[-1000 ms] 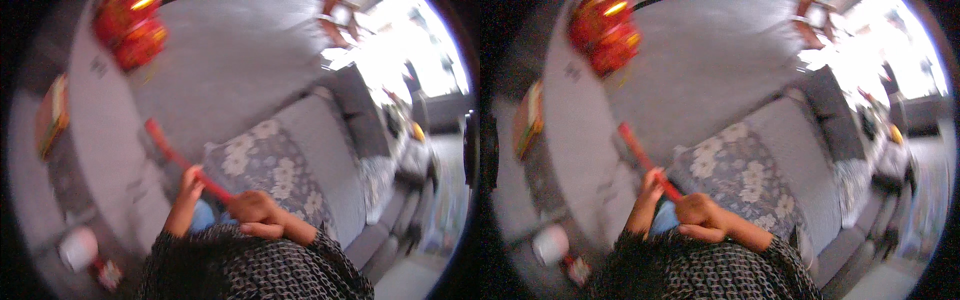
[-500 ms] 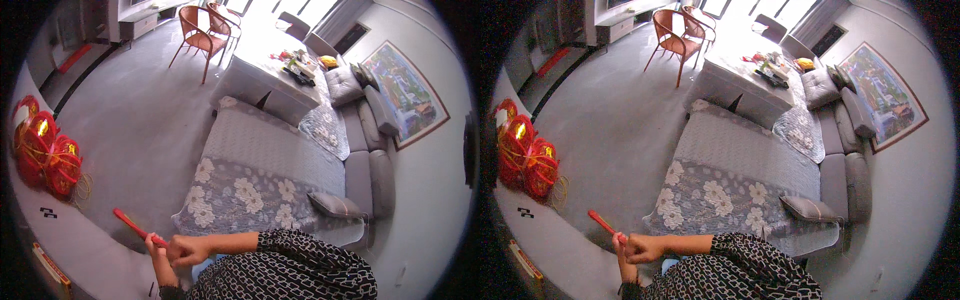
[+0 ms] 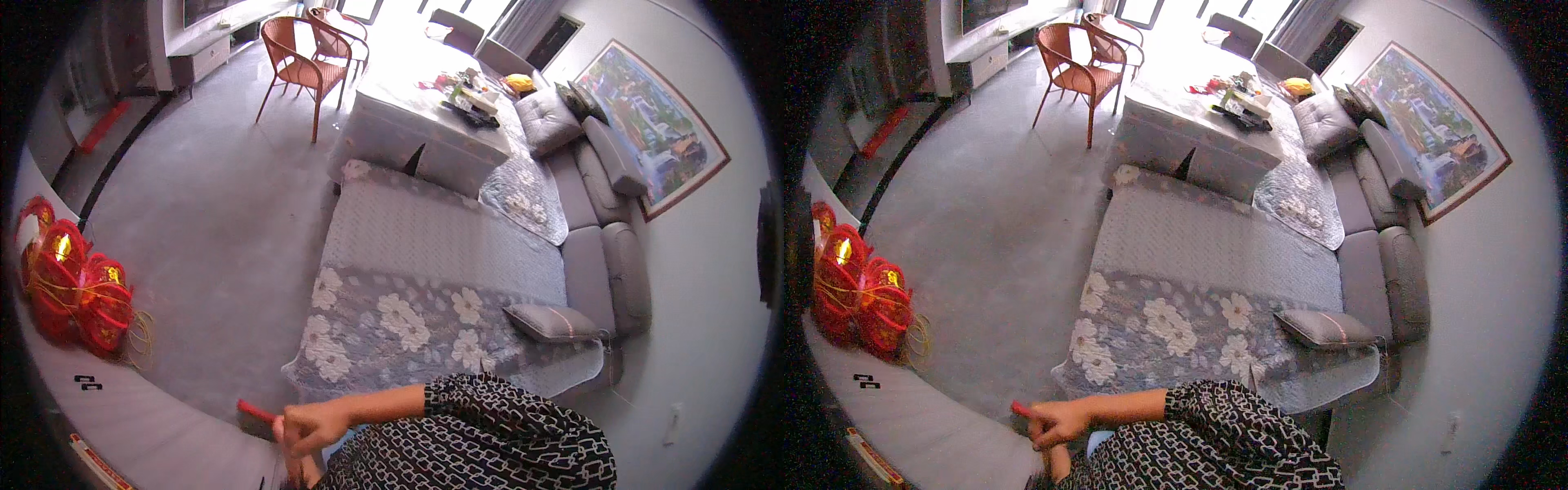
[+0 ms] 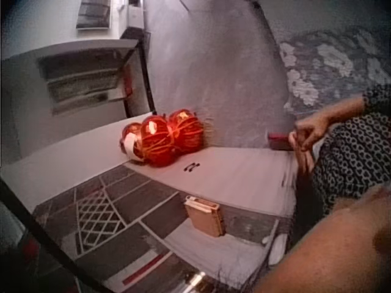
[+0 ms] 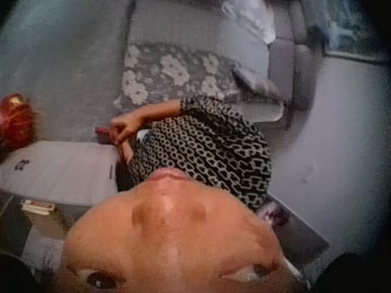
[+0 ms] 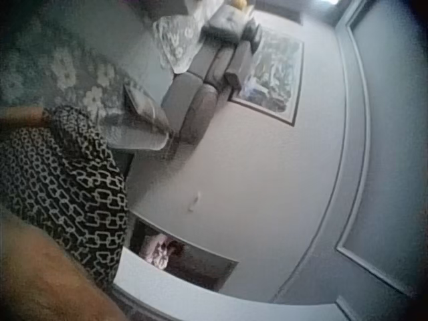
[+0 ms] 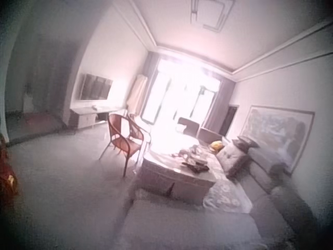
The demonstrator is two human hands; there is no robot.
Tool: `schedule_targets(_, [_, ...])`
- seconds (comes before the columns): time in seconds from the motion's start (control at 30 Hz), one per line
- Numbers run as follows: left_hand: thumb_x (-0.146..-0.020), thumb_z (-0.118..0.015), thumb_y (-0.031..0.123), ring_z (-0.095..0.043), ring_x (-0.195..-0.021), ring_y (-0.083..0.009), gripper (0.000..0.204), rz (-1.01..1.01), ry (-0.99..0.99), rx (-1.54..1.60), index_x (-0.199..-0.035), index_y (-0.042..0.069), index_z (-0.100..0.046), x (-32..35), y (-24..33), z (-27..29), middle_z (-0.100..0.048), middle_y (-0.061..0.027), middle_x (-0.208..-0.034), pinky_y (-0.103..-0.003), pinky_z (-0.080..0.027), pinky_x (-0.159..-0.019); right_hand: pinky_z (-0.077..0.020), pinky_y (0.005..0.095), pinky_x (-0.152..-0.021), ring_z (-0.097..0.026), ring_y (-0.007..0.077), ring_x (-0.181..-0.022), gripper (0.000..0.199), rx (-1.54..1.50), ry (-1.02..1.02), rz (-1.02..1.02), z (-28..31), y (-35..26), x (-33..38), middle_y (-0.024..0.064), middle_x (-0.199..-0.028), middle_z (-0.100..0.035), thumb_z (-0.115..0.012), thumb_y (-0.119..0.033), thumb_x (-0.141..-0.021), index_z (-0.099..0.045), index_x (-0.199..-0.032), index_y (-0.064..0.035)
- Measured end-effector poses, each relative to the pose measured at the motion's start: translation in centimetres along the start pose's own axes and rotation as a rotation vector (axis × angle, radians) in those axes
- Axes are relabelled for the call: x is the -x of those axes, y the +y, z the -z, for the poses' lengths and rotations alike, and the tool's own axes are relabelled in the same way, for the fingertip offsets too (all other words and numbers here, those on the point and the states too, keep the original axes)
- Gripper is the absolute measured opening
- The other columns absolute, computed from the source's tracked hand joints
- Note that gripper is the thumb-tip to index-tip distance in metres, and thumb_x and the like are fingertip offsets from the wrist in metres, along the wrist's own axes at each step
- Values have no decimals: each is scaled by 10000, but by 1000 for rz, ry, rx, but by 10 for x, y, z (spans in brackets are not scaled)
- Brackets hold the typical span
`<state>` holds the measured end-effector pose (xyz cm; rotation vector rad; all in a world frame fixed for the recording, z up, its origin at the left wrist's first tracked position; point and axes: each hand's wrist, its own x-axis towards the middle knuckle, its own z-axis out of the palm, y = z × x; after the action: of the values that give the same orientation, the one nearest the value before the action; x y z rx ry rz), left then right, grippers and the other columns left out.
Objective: The person sweeps the living room floor using a red broom, moving around furniture and along walls. They briefly touch their face and adjust a chair to sweep underneath it.
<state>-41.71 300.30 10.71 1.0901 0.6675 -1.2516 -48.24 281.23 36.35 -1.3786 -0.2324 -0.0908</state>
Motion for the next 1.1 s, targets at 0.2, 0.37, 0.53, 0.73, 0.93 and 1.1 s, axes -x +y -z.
schedule_targets(0.2, [-800,-479,247,-325,-407,-107,220,-62,-187,105,-635,126,-396,-44,21,-65,-392,31,-540,-252,-318,-397,-284,362,-444,-351,229,-420,346,274,-10,82,20,-48,16,103,-450,-351,-517,-170,-780,-431,-499,13])
schedule_targets(0.37, [-819,-456,244,-303,-377,-107,222,-7,-562,-76,-636,146,-378,13,83,-126,-345,31,-509,-244,-284,-358,-344,402,-498,-467,314,-512,247,408,-154,144,1,-44,19,130,-513,-466,-543,-141,-736,-493,-527,-19])
schedule_targets(0.53, [-790,-536,136,-330,-414,-103,261,-209,-195,113,-583,153,-378,37,82,-139,-358,32,-508,-254,-278,-394,-355,412,-515,-466,321,-522,270,256,-88,266,20,-73,33,140,-555,-462,-542,-135,-768,-441,-544,-22])
schedule_targets(0.73, [-708,-561,116,-344,-321,-127,184,-137,60,99,-589,100,-421,40,42,-88,-396,-12,-487,-255,-236,-297,-404,387,-581,-431,271,-487,365,-137,92,49,27,-44,44,92,-490,-373,-555,-150,-761,-352,-490,-15])
schedule_targets(0.93, [-679,-532,100,-319,-311,-137,122,-52,150,272,-637,106,-418,-5,45,-36,-391,-17,-513,-252,-248,-288,-412,386,-629,-458,276,-516,297,-96,-94,-168,39,20,-15,112,-509,-412,-549,-151,-717,-415,-497,-3])
schedule_targets(1.1, [-696,-559,131,-334,-335,-120,159,6,16,200,-600,108,-433,-46,143,-86,-399,-19,-505,-250,-255,-311,-425,385,-599,-512,269,-549,273,14,177,-185,75,13,-98,125,-540,-489,-583,-165,-660,-456,-498,14])
